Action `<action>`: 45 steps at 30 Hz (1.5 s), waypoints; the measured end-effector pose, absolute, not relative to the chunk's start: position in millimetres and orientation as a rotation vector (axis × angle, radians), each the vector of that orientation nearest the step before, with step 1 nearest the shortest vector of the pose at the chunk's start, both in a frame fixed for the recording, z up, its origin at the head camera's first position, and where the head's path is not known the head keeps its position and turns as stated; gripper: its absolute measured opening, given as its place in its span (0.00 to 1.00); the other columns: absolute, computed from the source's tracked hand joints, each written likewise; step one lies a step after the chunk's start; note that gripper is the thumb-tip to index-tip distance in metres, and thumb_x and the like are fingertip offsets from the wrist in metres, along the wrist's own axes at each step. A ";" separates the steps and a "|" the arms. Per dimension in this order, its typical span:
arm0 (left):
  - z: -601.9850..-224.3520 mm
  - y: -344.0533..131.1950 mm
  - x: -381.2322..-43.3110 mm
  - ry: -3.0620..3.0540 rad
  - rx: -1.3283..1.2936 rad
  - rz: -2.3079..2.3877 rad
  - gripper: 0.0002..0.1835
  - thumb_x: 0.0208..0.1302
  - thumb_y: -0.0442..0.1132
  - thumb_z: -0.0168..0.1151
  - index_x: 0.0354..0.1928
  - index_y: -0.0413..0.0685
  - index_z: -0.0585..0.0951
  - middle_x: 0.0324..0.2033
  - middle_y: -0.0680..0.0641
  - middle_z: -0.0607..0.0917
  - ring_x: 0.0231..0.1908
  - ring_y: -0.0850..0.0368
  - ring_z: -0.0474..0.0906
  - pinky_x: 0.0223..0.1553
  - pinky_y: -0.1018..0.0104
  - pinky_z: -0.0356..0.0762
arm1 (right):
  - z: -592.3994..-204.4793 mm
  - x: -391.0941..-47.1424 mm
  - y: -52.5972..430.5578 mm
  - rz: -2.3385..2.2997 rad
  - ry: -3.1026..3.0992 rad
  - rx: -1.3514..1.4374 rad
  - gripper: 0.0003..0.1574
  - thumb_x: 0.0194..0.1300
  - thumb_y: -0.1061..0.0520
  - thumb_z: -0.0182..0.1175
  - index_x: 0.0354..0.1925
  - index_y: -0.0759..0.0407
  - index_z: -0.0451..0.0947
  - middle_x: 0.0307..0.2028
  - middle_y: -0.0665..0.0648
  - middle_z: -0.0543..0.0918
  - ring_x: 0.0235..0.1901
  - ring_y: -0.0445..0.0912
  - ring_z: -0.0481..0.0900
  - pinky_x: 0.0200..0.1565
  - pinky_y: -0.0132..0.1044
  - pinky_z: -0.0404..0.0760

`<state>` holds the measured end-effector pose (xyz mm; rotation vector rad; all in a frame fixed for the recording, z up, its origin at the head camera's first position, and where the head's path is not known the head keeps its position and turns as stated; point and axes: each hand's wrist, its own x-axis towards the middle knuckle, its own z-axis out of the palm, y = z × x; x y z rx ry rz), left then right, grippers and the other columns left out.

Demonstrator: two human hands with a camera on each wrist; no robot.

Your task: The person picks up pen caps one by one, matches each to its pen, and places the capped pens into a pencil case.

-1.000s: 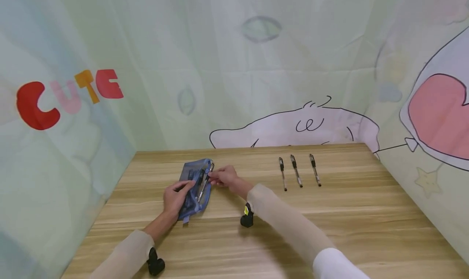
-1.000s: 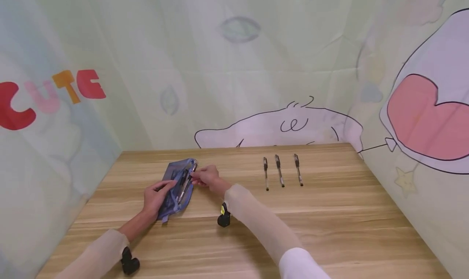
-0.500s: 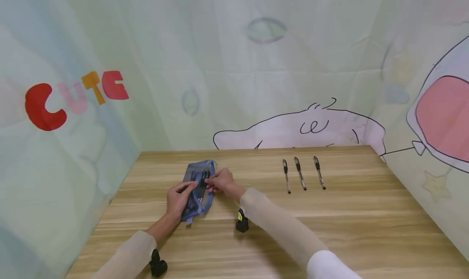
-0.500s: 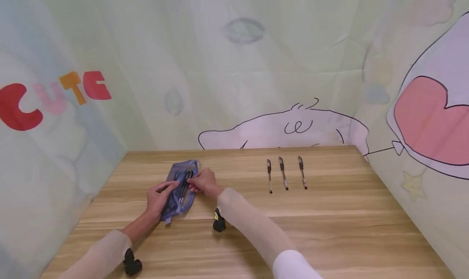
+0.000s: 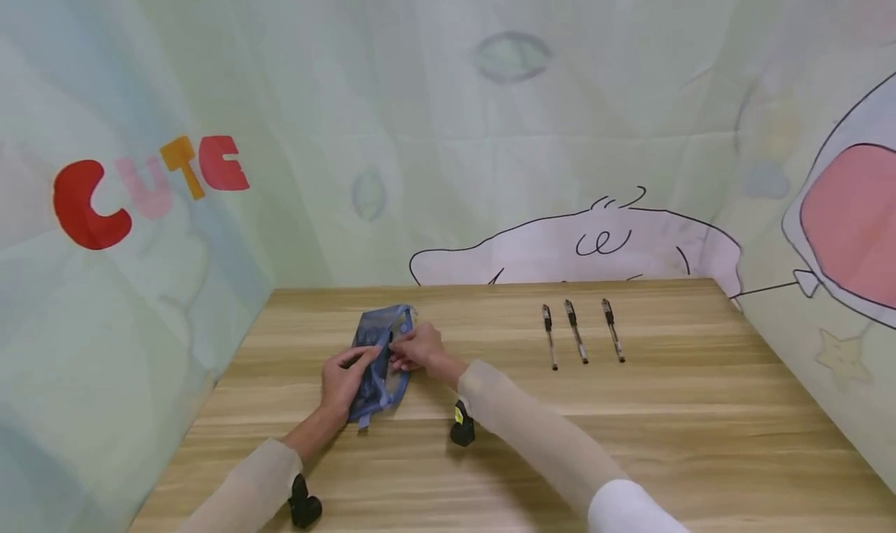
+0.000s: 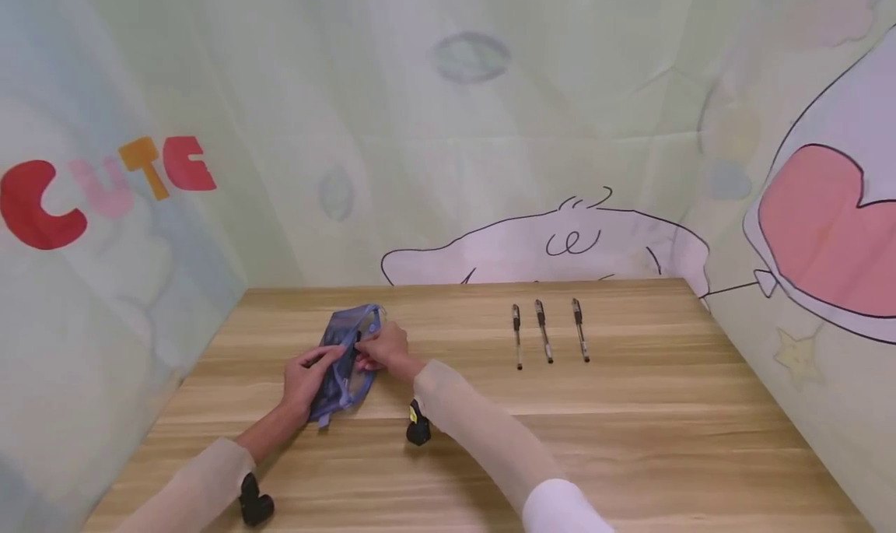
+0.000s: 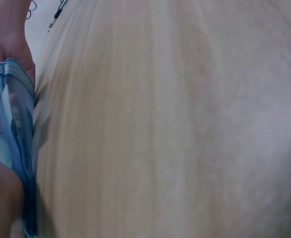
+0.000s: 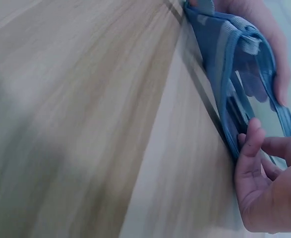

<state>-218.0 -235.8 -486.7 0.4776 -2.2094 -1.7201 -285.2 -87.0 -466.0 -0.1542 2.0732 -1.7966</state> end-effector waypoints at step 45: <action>-489.2 -235.5 -218.7 -2.238 0.434 -1.720 0.22 0.63 0.51 0.73 0.49 0.39 0.88 0.27 0.76 0.83 0.38 0.76 0.78 0.44 0.83 0.74 | -429.0 -327.9 162.8 -1.585 2.537 0.082 0.18 0.72 0.66 0.57 0.54 0.79 0.79 0.22 0.51 0.83 0.20 0.36 0.80 0.29 0.28 0.87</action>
